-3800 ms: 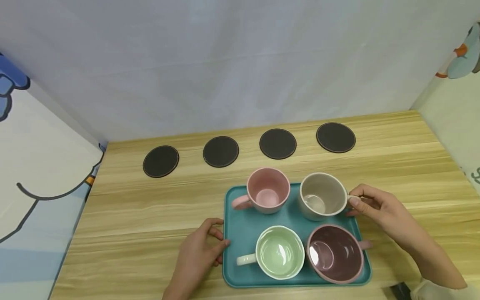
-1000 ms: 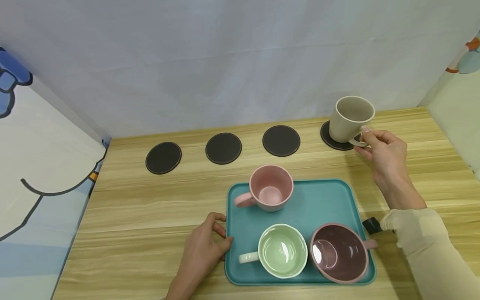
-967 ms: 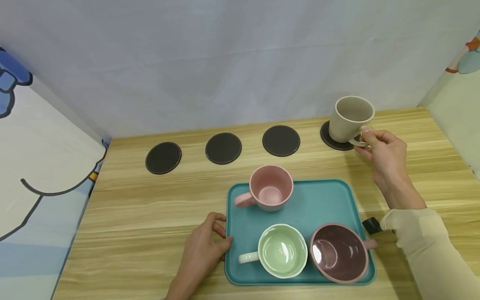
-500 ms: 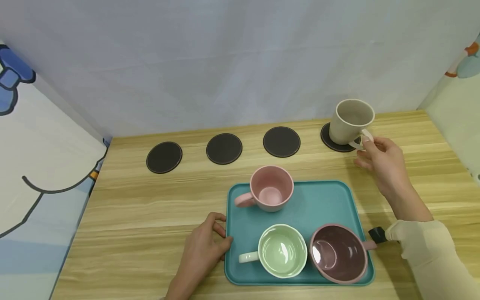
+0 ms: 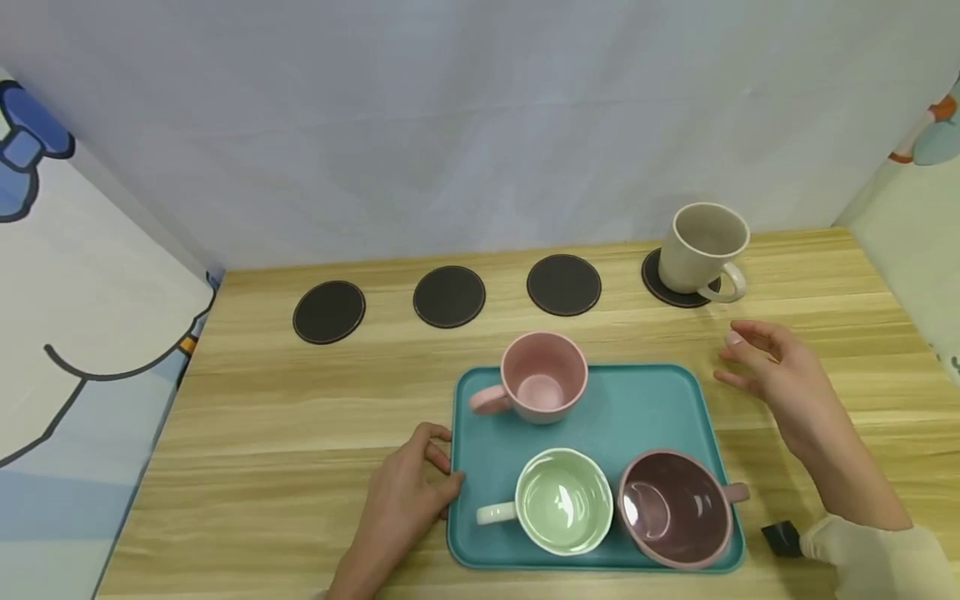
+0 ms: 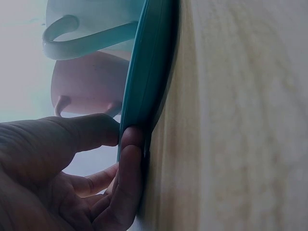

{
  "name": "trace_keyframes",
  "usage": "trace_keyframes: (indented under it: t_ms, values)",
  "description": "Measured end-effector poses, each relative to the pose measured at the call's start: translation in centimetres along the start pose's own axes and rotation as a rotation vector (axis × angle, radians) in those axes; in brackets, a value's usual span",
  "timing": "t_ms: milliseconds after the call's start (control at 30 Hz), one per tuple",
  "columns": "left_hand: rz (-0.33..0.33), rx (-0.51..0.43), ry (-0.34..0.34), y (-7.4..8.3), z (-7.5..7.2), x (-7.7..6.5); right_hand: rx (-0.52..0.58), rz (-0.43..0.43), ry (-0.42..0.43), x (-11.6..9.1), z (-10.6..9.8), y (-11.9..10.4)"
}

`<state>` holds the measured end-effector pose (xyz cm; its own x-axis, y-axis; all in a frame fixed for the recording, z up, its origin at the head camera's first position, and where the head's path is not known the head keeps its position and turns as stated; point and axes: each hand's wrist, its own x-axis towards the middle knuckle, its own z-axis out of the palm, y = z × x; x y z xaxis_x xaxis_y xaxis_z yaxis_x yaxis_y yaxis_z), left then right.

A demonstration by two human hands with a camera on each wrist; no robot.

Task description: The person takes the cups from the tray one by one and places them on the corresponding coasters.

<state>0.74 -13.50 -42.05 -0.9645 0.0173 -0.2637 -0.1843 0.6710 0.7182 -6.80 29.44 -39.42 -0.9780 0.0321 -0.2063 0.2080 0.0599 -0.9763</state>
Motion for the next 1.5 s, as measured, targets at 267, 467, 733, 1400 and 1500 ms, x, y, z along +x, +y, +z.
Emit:
trace_keyframes:
  t_ms: [267, 467, 733, 1400, 1500]
  values:
    - [0.006, -0.005, 0.001, 0.0, -0.1, 0.1, -0.148, -0.028, -0.187, -2.7, 0.2, 0.6]
    - [0.013, 0.003, 0.005, -0.2, -0.1, 0.1, -0.329, -0.02, -0.335, -5.0, 0.2, 1.0]
    - [0.02, 0.005, 0.007, -0.1, 0.0, 0.1, -0.309, -0.02, -0.513, -7.3, -1.2, 2.1]
    - [0.017, 0.003, 0.015, -0.2, -0.1, 0.0, -0.17, -0.217, -0.87, -6.9, -2.6, 3.4]
    - [0.016, 0.0, 0.012, -0.2, -0.1, 0.1, -0.104, -0.236, -0.937, -6.6, -2.5, 3.6]
